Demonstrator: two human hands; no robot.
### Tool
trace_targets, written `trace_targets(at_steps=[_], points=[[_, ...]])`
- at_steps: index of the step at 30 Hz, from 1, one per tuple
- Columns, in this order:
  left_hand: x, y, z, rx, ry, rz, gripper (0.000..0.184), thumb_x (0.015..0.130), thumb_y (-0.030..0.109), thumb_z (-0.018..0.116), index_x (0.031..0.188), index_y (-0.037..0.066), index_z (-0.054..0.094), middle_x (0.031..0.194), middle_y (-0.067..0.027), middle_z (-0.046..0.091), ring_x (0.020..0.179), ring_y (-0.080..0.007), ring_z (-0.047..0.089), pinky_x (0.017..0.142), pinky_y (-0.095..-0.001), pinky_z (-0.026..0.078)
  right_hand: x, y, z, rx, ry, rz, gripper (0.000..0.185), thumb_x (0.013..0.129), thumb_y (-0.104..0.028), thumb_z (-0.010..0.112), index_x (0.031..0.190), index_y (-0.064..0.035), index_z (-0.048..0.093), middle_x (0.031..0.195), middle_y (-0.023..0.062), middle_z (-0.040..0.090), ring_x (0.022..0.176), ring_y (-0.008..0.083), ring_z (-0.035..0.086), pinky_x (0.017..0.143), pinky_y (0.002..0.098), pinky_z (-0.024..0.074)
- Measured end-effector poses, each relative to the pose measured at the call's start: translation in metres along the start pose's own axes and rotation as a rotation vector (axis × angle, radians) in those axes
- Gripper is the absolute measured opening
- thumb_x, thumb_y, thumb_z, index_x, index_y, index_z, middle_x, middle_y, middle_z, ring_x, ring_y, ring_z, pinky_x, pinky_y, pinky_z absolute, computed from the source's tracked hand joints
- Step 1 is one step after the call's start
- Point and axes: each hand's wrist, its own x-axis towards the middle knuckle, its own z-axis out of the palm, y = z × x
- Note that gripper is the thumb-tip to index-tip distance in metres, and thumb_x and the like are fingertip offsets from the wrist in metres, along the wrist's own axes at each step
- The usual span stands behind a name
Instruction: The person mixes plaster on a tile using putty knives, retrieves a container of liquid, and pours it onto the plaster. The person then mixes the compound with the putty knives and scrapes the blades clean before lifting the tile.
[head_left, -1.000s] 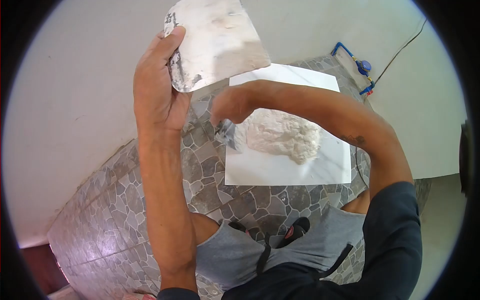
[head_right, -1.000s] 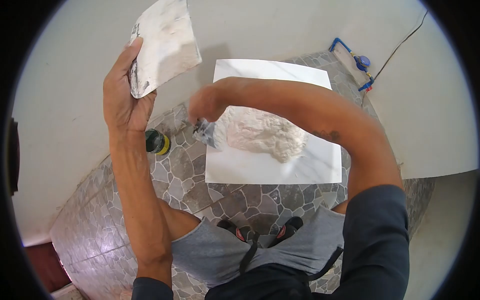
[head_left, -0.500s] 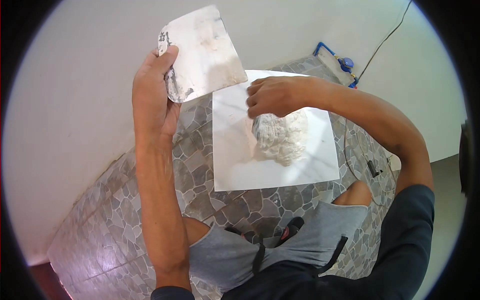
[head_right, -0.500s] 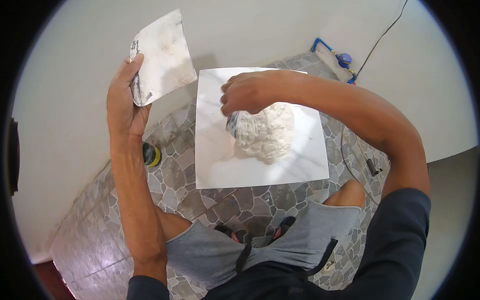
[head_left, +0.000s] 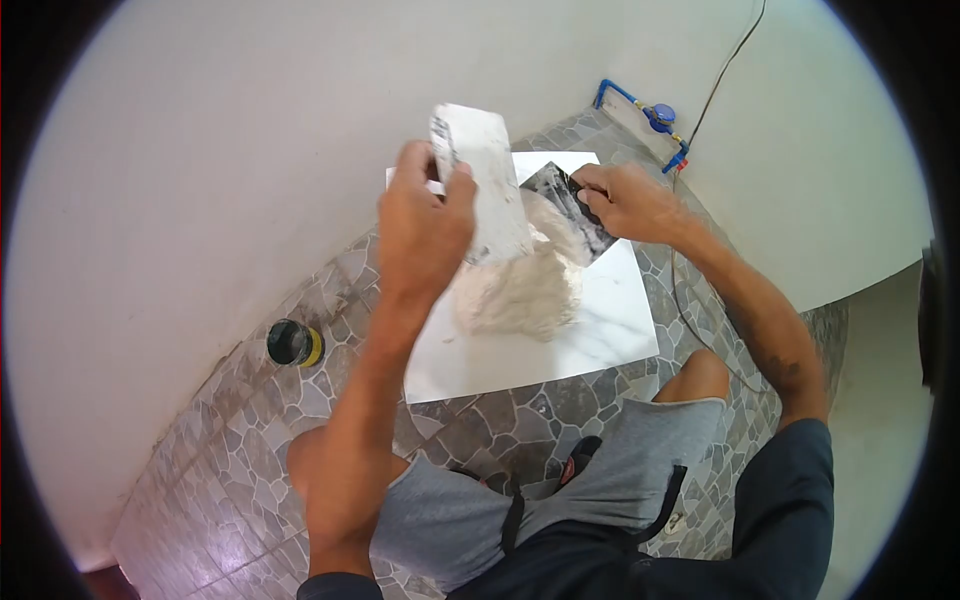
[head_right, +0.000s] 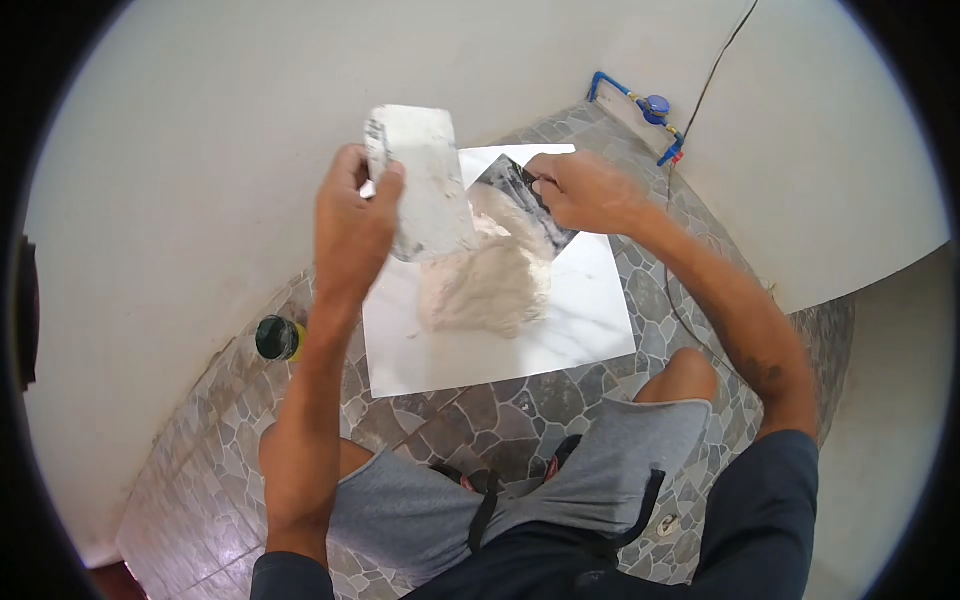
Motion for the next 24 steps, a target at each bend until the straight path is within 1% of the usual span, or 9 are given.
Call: trace_targets(at_steps=[1,4,5,7,10,13,17,22,24], points=[[-0.006,0.0,0.01,0.006,-0.021,0.01,0.02,0.094,0.016,0.061,0.097,-0.003,0.055,0.076,-0.0144,0.062,0.065,-0.0216,0.061,0.063,-0.0384,0.049,-0.001,0.003,0.003,0.033,0.029,0.058,0.018,0.086,-0.015,0.056,0.085,0.0022,0.061,0.072,0.024,0.06,0.068,0.0406,0.06,0.065,0.0488,0.0453],[-0.021,0.005,0.037,0.089,-0.094,0.003,0.016,0.093,0.012,0.059,0.096,-0.003,0.053,0.082,-0.0251,0.064,0.075,-0.0437,0.064,0.07,-0.0489,0.05,-0.004,0.013,0.006,0.069,0.026,0.183,0.017,0.089,-0.012,0.059,0.084,0.0028,0.064,0.059,0.0088,0.049,0.057,0.0156,0.044,0.055,0.0363,0.0378],[-0.025,0.004,0.045,0.114,-0.118,0.018,0.017,0.093,0.011,0.058,0.098,-0.003,0.052,0.083,-0.026,0.064,0.076,-0.0438,0.065,0.07,-0.0506,0.049,-0.005,0.014,0.01,0.115,0.049,0.216,0.017,0.088,-0.013,0.059,0.082,0.0027,0.063,0.059,0.0076,0.047,0.057,0.0142,0.044,0.055,0.0358,0.0375],[-0.033,-0.001,0.059,0.16,-0.137,0.062,0.019,0.094,0.012,0.059,0.1,-0.004,0.052,0.084,-0.0218,0.065,0.064,-0.028,0.064,0.061,-0.0418,0.049,-0.007,0.013,0.017,0.206,0.097,0.283,0.019,0.087,-0.014,0.06,0.079,0.0025,0.061,0.059,0.0053,0.044,0.058,0.0114,0.042,0.053,0.0349,0.0367],[-0.042,-0.002,0.072,0.177,-0.154,0.101,0.018,0.094,0.011,0.059,0.099,-0.004,0.05,0.086,-0.0232,0.064,0.065,-0.0321,0.064,0.06,-0.0439,0.049,-0.009,0.003,0.024,0.275,0.182,0.265,0.02,0.088,-0.015,0.061,0.08,0.0033,0.061,0.059,0.0053,0.047,0.057,0.0121,0.043,0.053,0.0349,0.0377],[-0.046,0.004,0.076,0.156,-0.175,0.065,0.017,0.094,0.011,0.058,0.099,-0.004,0.049,0.088,-0.0237,0.063,0.067,-0.035,0.064,0.062,-0.0456,0.049,-0.013,-0.007,0.03,0.205,0.276,0.254,0.021,0.083,-0.016,0.057,0.08,0.0041,0.06,0.066,0.0247,0.058,0.06,0.0352,0.058,0.062,0.0461,0.0463],[-0.043,0.002,0.076,0.188,-0.165,0.081,0.017,0.094,0.011,0.058,0.099,-0.004,0.049,0.09,-0.0244,0.063,0.067,-0.0364,0.063,0.064,-0.0465,0.049,-0.025,-0.019,0.026,0.296,0.287,0.308,0.021,0.084,-0.017,0.058,0.087,0.0031,0.063,0.068,0.0205,0.061,0.062,0.0339,0.061,0.062,0.0449,0.0474],[-0.036,-0.006,0.073,0.208,-0.142,0.084,0.017,0.094,0.011,0.058,0.099,-0.003,0.049,0.087,-0.0242,0.063,0.068,-0.0358,0.064,0.065,-0.0467,0.049,-0.045,-0.033,0.023,0.354,0.325,0.285,0.02,0.087,-0.017,0.06,0.092,0.0022,0.063,0.066,0.0154,0.059,0.059,0.027,0.057,0.06,0.0402,0.0464],[-0.032,-0.007,0.07,0.215,-0.164,0.08,0.015,0.093,0.007,0.058,0.1,-0.003,0.048,0.088,-0.0255,0.062,0.074,-0.0423,0.064,0.067,-0.05,0.05,-0.052,-0.032,0.023,0.394,0.331,0.289,0.019,0.088,-0.017,0.062,0.094,0.0018,0.063,0.065,0.0132,0.058,0.058,0.0232,0.054,0.059,0.038,0.0456]])
